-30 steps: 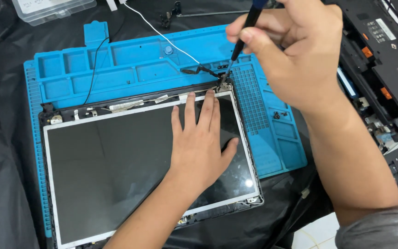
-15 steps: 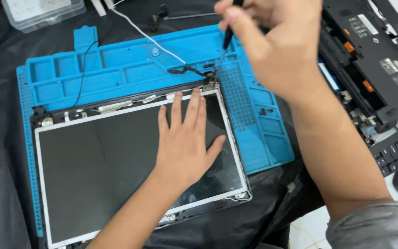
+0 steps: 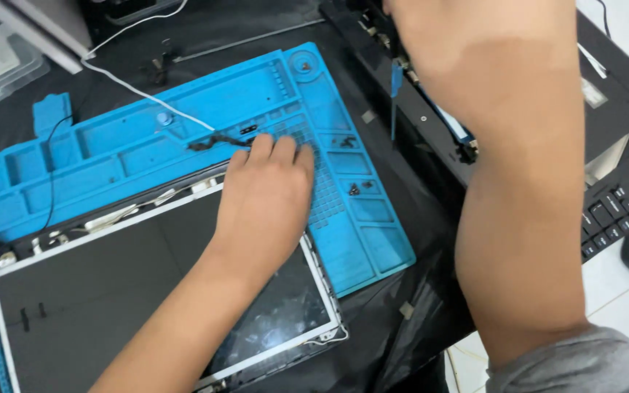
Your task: The person works on a disassembled laptop at a repair bench, using a screwdriver to remove screws from the screen assembly and a pry tool to loosen the screen bezel and frame. They reposition the screen panel, handle small screws and brackets, and continue prying along the edges of the display.
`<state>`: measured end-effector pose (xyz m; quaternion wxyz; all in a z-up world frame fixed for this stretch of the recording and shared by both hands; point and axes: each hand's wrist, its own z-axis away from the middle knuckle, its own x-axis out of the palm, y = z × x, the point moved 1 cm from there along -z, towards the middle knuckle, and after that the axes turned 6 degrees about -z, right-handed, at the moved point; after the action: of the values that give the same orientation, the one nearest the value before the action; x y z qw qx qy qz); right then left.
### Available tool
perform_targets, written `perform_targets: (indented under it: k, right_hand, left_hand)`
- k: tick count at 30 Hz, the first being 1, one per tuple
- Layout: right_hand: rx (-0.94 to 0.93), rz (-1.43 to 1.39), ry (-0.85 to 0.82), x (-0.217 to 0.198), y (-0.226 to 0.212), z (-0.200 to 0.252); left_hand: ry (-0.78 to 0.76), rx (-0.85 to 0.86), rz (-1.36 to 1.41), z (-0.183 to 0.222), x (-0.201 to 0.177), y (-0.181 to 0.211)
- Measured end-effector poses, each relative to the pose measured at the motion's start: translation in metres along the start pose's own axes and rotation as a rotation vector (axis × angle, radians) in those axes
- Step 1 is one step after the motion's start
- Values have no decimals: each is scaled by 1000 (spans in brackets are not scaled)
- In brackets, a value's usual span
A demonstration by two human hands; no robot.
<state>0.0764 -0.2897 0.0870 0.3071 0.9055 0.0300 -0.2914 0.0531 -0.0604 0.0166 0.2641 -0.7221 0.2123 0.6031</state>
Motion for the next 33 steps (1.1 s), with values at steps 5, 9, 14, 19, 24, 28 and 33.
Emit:
perform_targets:
  k: [5,9,14,19,24,28,33]
  right_hand:
    - [15,-7,33,-4,-1,-2]
    - [27,117,-19,-5,-4,-3]
    - [12,111,10,-7,-5,-5]
    - [-20,-140,81,-17,-4,-7]
    - [453,-1107,-25,-45,-28,-40]
    - [652,-1461,18,-61,-40,-50]
    - [644,-1681,-7,-76,-47,-49]
  left_hand:
    - [322,92,101,-37,28,5]
    - [320,120,130,-50,39,6]
    - [320,114,64,-52,42,8]
    - [330,65,13,-34,36,15]
    - [196,-311,1146,20,20,16]
    - [117,-532,1666,70,28,14]
    - [208,-800,2212,106,30,15]
